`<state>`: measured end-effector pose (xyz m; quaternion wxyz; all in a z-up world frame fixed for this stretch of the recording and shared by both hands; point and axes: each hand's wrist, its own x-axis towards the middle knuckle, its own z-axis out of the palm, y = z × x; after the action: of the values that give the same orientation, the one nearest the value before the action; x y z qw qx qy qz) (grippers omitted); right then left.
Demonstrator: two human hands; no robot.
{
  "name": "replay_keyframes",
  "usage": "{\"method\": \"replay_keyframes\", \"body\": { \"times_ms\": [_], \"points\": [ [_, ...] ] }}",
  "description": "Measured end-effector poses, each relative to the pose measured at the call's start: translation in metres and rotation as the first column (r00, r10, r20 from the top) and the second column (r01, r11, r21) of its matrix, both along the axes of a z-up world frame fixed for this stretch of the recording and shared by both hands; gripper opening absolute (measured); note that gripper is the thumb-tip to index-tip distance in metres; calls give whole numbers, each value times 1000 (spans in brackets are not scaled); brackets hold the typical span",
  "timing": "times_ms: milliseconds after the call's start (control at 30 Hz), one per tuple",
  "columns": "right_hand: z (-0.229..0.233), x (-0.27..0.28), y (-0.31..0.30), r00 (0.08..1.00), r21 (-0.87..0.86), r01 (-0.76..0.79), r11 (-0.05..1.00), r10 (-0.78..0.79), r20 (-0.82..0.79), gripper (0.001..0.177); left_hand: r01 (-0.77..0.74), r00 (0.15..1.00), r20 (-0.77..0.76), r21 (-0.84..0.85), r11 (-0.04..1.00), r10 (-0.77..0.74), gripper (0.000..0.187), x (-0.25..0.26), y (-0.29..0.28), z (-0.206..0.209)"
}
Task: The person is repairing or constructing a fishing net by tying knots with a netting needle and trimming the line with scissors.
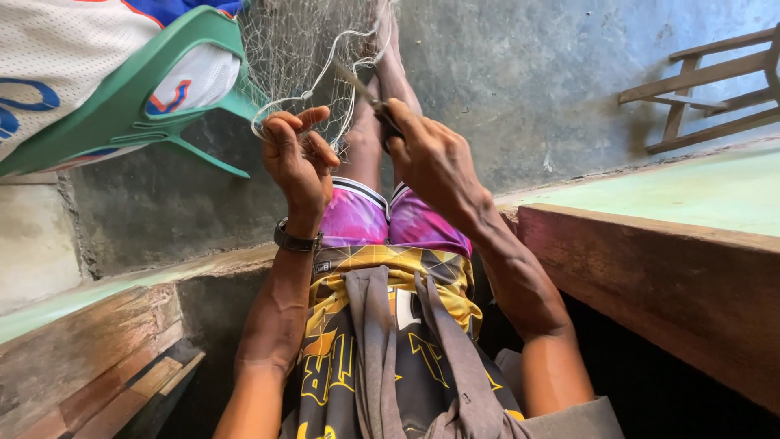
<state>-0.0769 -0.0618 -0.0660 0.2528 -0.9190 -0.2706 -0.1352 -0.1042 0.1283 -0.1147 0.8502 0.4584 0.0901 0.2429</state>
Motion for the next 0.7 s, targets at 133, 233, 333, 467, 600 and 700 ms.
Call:
{"method": "replay_keyframes", "body": {
  "times_ms": [133, 233, 333, 467, 600, 700],
  "points": [
    [13, -34, -33, 961, 220, 174, 960, -118, -248, 51, 39, 997, -58, -148, 988, -48, 29, 0, 14, -2],
    [-36, -79, -74, 869, 231, 407, 884, -296, -396, 47, 100, 987, -93, -286, 953, -132, 29, 3, 28, -3],
    [-76, -137, -109, 653, 119, 625, 772, -432, -622, 46, 175, 973, -77, -380, 908, -219, 28, 8, 41, -8],
    [-154, -228, -184, 329, -112, 791, 601, -572, -751, 49, 267, 940, -68, -464, 845, -334, 28, 12, 55, -2],
    [-211, -290, -237, 251, -212, 816, 538, -660, -709, 55, 274, 935, -99, -413, 869, -342, 29, 11, 62, 1],
    [-232, -309, -257, 183, -358, 778, 517, -731, -657, 53, 318, 941, 25, -404, 858, -337, 28, 6, 60, 10]
  ]
}}
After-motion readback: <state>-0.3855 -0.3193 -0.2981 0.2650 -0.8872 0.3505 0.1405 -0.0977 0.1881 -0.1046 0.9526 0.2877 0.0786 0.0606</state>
